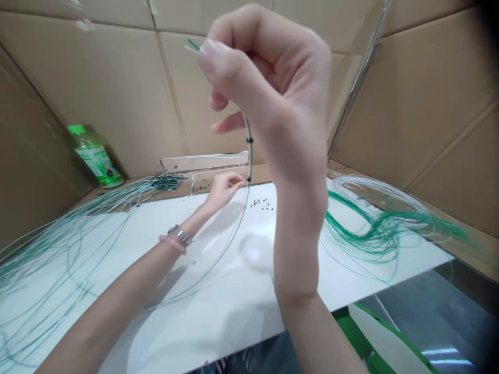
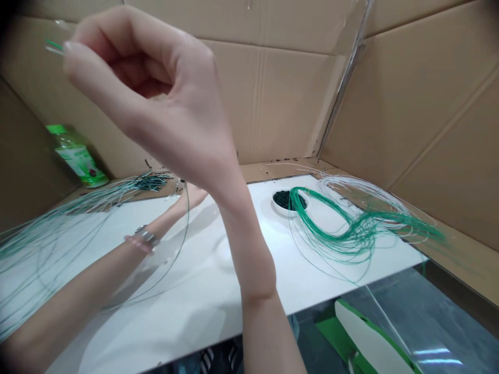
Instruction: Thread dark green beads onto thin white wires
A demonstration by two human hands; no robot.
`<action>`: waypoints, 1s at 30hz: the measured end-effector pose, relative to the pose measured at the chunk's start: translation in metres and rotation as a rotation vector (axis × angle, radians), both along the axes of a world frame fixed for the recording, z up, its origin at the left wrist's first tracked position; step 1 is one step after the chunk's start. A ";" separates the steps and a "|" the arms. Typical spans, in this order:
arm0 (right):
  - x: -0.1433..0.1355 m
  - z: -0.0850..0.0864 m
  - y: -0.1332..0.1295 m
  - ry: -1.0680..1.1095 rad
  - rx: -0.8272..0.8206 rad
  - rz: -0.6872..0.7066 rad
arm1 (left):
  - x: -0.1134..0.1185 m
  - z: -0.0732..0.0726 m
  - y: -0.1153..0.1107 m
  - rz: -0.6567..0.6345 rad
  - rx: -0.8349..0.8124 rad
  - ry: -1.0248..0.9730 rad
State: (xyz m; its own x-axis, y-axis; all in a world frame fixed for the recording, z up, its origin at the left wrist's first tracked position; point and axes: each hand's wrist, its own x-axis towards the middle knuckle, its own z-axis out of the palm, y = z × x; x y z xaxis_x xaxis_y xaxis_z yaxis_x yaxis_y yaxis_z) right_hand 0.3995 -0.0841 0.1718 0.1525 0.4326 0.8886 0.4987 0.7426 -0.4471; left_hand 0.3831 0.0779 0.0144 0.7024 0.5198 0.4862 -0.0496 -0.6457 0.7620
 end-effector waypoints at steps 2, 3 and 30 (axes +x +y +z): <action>-0.002 -0.005 0.003 0.034 0.117 0.028 | -0.022 0.027 -0.006 0.029 -0.020 -0.119; -0.004 -0.007 0.003 0.038 0.148 0.025 | -0.035 0.041 -0.011 0.039 -0.029 -0.186; -0.055 -0.028 0.002 -0.151 0.290 -0.145 | -0.141 0.125 -0.091 -0.285 -0.310 -0.739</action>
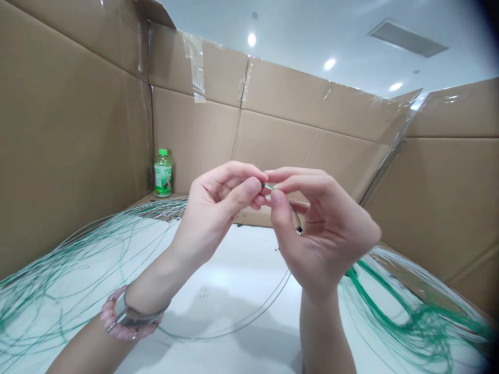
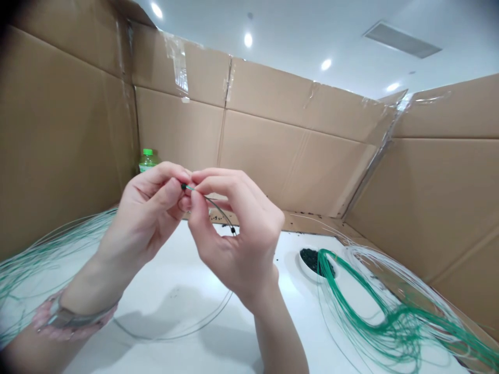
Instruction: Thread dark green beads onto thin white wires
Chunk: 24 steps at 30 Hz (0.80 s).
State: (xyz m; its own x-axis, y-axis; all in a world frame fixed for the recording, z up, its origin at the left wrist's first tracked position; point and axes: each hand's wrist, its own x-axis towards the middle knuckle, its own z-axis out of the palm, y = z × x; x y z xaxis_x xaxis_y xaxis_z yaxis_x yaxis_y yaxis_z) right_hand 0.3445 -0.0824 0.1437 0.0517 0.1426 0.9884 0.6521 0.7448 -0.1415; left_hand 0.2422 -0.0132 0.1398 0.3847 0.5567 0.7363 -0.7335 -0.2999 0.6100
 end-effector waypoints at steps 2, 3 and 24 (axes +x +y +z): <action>0.000 0.000 0.000 -0.016 0.012 -0.016 | 0.000 0.000 0.000 0.002 0.001 -0.004; 0.001 0.000 0.001 -0.026 0.019 -0.020 | 0.000 0.000 0.000 0.003 0.005 -0.007; 0.002 0.000 0.002 -0.068 0.084 -0.032 | 0.003 -0.003 0.002 0.033 0.052 -0.047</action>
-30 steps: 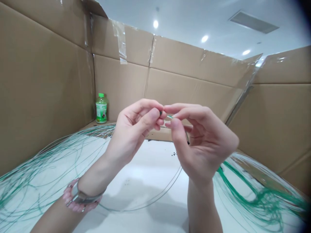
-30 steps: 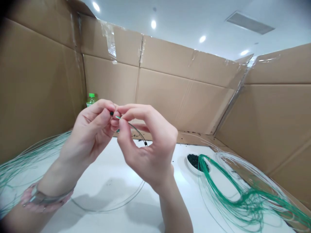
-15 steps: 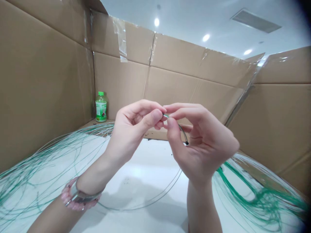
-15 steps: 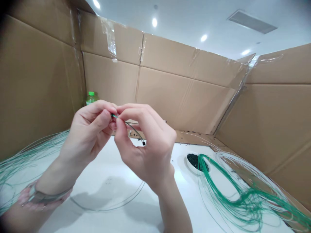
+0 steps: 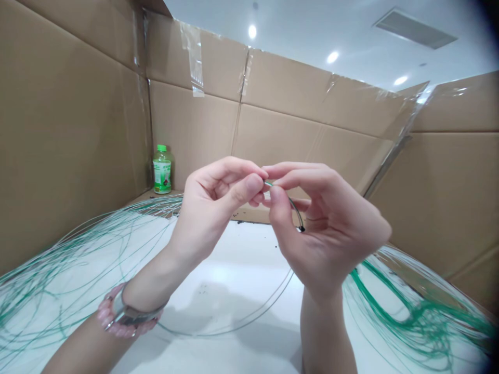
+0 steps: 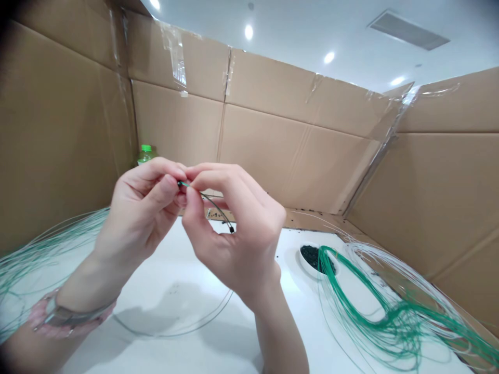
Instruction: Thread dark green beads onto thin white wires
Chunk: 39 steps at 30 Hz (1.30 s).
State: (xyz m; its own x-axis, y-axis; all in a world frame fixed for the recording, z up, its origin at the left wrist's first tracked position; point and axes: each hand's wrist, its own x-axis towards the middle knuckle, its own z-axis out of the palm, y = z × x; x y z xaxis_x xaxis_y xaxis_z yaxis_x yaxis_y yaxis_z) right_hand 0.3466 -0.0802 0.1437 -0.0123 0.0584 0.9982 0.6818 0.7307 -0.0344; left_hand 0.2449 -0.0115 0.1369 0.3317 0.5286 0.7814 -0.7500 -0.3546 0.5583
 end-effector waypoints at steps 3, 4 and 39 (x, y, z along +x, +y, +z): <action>0.000 0.000 0.000 -0.016 -0.009 -0.010 | 0.000 0.000 0.000 0.005 0.005 0.002; 0.000 0.000 -0.001 -0.021 -0.013 -0.012 | 0.000 0.000 0.000 0.011 0.006 0.002; -0.002 -0.003 -0.001 0.104 -0.045 0.061 | 0.004 -0.007 -0.002 0.104 0.041 -0.039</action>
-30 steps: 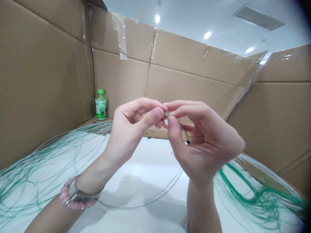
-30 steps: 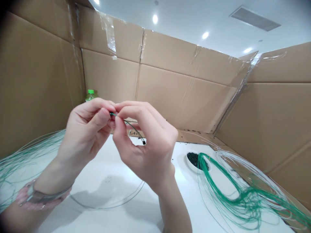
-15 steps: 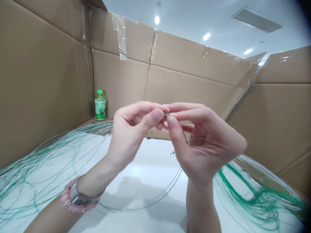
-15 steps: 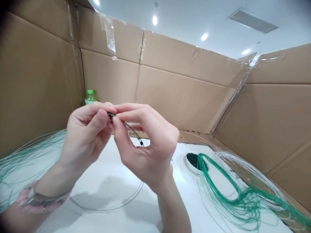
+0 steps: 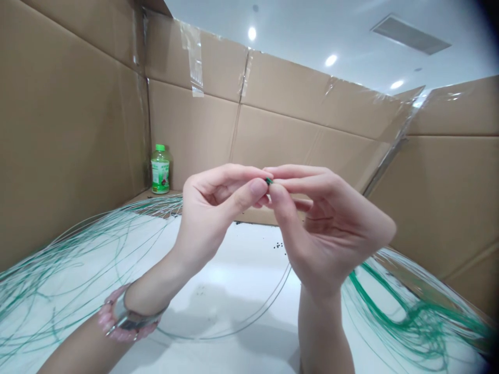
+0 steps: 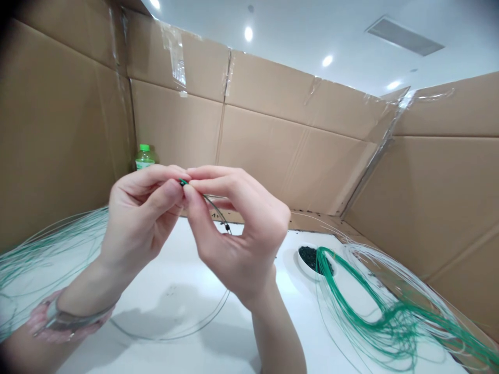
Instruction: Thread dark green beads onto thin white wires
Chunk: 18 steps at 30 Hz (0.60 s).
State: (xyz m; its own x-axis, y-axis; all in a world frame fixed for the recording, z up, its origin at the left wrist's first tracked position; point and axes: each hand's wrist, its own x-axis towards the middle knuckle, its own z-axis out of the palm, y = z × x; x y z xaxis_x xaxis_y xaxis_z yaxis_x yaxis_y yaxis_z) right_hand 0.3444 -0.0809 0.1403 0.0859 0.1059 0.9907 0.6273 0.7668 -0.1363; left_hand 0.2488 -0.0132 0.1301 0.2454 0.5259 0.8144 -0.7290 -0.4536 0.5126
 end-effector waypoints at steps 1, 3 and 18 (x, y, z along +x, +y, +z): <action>0.000 0.001 -0.001 -0.001 -0.009 -0.009 | 0.000 0.000 0.000 0.017 -0.001 0.000; 0.000 0.003 -0.003 -0.001 -0.031 -0.023 | 0.000 0.000 -0.001 0.051 -0.004 -0.005; 0.000 0.003 -0.006 -0.025 -0.042 -0.105 | -0.001 0.001 0.001 0.161 0.085 -0.009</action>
